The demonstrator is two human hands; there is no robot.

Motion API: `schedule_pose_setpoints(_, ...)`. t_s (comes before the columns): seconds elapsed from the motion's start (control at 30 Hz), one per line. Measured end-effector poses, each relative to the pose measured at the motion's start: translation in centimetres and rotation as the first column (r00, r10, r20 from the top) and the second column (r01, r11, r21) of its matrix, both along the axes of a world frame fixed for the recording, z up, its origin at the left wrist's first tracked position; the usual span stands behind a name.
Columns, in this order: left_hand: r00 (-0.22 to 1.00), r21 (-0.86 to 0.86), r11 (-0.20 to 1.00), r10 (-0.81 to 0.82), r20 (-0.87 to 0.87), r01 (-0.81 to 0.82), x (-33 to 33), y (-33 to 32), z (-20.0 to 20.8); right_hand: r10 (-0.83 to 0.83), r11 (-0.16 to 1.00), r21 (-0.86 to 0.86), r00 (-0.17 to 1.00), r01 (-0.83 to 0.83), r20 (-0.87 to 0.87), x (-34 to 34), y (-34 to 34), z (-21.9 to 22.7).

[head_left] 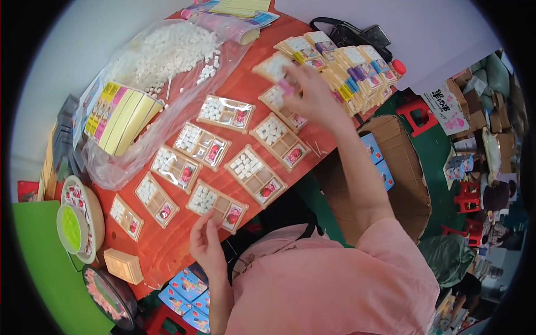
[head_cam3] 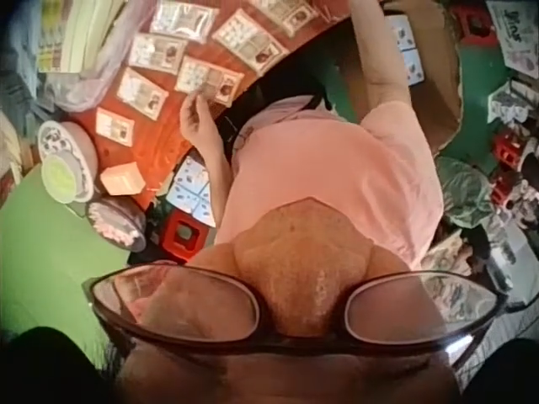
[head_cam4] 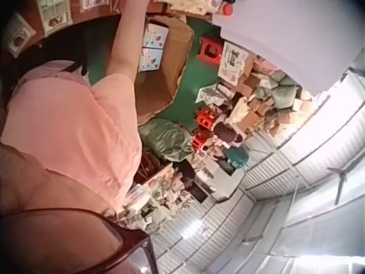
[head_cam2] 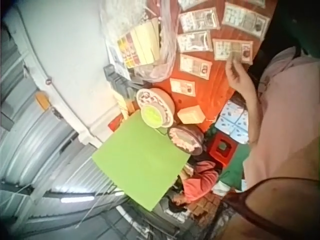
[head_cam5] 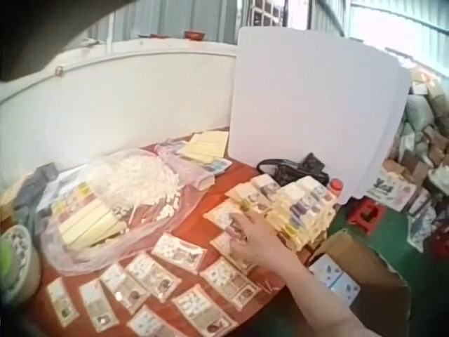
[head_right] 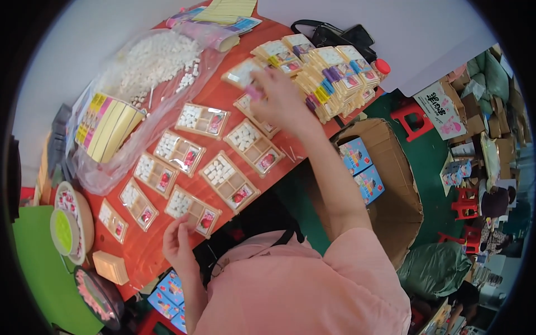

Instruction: Package small white blocks into partitioned boxes and seal them in plastic sleeves.

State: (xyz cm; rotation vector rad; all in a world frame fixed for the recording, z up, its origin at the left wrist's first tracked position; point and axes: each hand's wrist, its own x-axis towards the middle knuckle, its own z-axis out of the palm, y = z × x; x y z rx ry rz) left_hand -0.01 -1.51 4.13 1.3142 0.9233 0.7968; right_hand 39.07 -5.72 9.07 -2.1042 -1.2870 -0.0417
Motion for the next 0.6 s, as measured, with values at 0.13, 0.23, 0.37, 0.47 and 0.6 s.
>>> schedule_pose_setpoints(0.13,0.994,0.032,0.997,0.077,-0.081,-0.075,-1.8,0.5,-1.0,-0.186,0.975,-0.044,0.910,0.217,0.371,8.9,3.6,0.3)
schedule_pose_setpoints(0.23,0.986,0.037,0.992,0.127,-0.110,-0.124,-2.3,0.7,-0.9,-0.189,0.952,-0.157,0.906,0.265,0.379,11.5,5.1,1.5)
schedule_pose_setpoints(0.37,0.980,0.001,0.985,0.171,-0.104,-0.172,-2.5,0.9,-1.2,-0.190,0.859,-0.397,0.921,0.324,0.340,13.6,6.4,1.6)
schedule_pose_setpoints(0.47,0.972,-0.002,0.981,0.192,-0.136,-0.194,-3.2,0.8,-1.5,-0.163,0.780,-0.513,0.907,0.359,0.387,13.2,7.0,0.6)
schedule_pose_setpoints(0.6,0.965,-0.003,0.981,0.191,-0.178,-0.195,-3.3,1.1,-1.8,-0.159,0.670,-0.646,0.920,0.367,0.358,14.8,7.3,-0.4)
